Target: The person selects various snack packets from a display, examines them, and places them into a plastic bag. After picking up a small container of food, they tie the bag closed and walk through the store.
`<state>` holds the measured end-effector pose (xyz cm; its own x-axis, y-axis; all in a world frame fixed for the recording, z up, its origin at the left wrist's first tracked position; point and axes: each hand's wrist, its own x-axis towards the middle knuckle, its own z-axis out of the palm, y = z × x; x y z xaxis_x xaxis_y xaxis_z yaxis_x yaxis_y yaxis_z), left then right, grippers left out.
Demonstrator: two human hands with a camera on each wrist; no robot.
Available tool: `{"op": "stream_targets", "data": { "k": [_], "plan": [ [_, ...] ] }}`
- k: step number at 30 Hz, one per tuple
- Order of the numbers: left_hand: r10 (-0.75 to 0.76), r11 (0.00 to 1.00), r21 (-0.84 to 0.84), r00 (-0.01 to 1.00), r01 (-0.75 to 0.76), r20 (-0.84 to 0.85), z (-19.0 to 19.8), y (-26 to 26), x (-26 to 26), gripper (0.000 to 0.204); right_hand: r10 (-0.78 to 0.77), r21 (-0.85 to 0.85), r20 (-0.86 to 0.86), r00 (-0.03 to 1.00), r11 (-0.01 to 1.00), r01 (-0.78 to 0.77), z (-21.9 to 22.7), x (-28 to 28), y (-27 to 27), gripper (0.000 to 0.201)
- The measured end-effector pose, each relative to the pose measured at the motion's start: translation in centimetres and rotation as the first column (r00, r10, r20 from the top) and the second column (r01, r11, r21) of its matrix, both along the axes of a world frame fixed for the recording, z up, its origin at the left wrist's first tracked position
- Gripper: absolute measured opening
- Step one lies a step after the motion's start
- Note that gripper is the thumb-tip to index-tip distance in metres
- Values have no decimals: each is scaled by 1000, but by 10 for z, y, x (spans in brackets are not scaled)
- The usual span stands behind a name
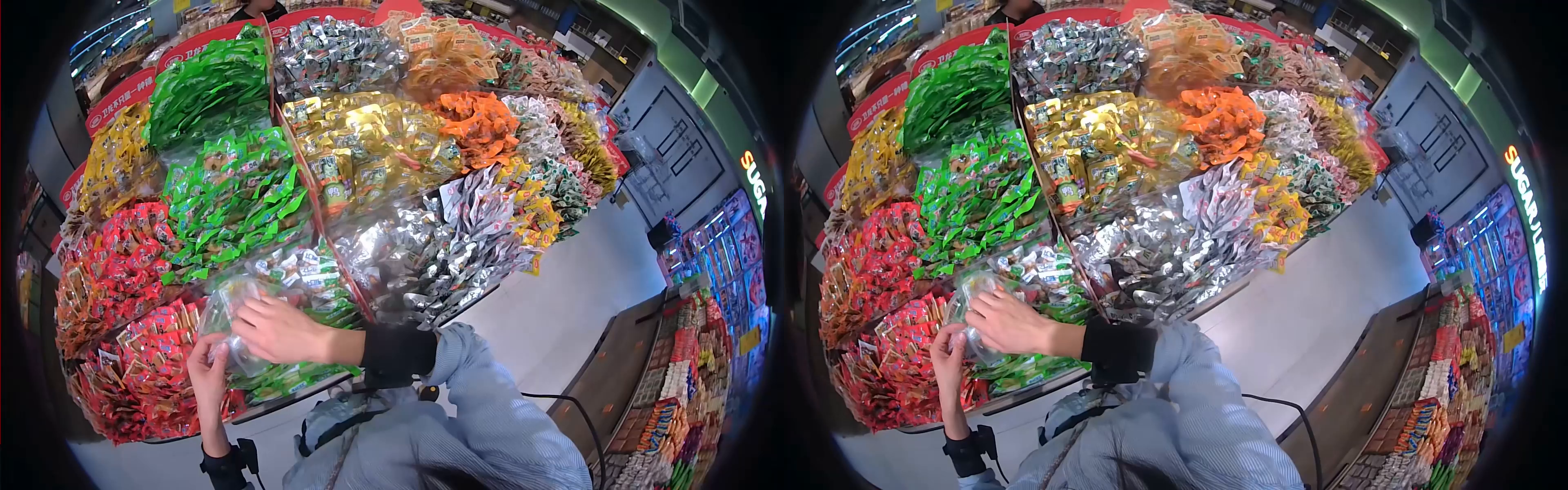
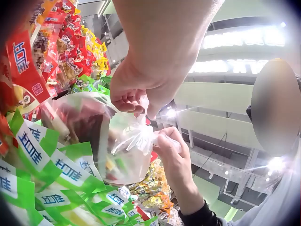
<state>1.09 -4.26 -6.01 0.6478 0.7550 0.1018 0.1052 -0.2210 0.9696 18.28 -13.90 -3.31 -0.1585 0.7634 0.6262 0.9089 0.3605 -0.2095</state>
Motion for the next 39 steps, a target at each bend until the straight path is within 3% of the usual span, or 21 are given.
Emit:
{"op": "stream_targets", "data": {
  "k": [3, 7, 8, 11, 21, 24, 27, 30, 33, 34, 37, 39],
  "plan": [
    [-4, 999, -34, 992, 0, -130, 3, 3, 3, 19, 2, -75, -54, 999, 997, -6, -8, -3, -1, 26],
    [91, 967, 245, 992, -66, -90, 6, 4, 3, 19, -11, -163, -50, 999, 987, 2, -11, -4, -6, 24],
    [168, 897, 435, 973, -83, -161, 13, 0, 2, 14, -2, -203, -47, 999, 979, -8, -14, -5, -6, 22],
    [300, 586, 802, 951, -116, -81, 22, 1, 8, 8, 27, -246, -26, 999, 969, -33, -18, -13, -9, 22],
    [406, 597, 794, 897, -113, -178, 26, 9, 9, 6, 18, -258, -48, 999, 966, -30, -29, -13, -15, 21],
    [397, 576, 809, 905, -119, -150, 24, 10, 7, 4, 5, -278, -135, 991, 959, -43, -30, -13, -16, 16],
    [380, 628, 771, 906, -104, -187, 26, 10, 0, 5, -58, -390, -224, 973, 920, -35, -17, -12, -18, 11],
    [293, 698, 714, 931, -54, -216, 39, 7, -5, 12, -47, -205, -430, 902, 978, -47, -10, -11, -13, 14],
    [193, 847, 526, 968, -82, -161, 33, 7, -6, 18, -129, -291, -535, 835, 956, -39, -2, -12, -7, 13],
    [174, 926, 363, 972, -105, -161, 30, 8, -7, 17, -114, -267, -580, 806, 962, -56, 1, -14, -6, 14],
    [194, 914, 370, 980, -167, -37, 19, 10, -13, 17, -112, -319, -615, 781, 941, -116, 9, -24, 0, 17],
    [182, 890, 428, 983, -157, -17, 25, 8, -18, 14, 57, -175, -598, 799, 964, -200, 11, -28, 8, 22]
  ]
}}
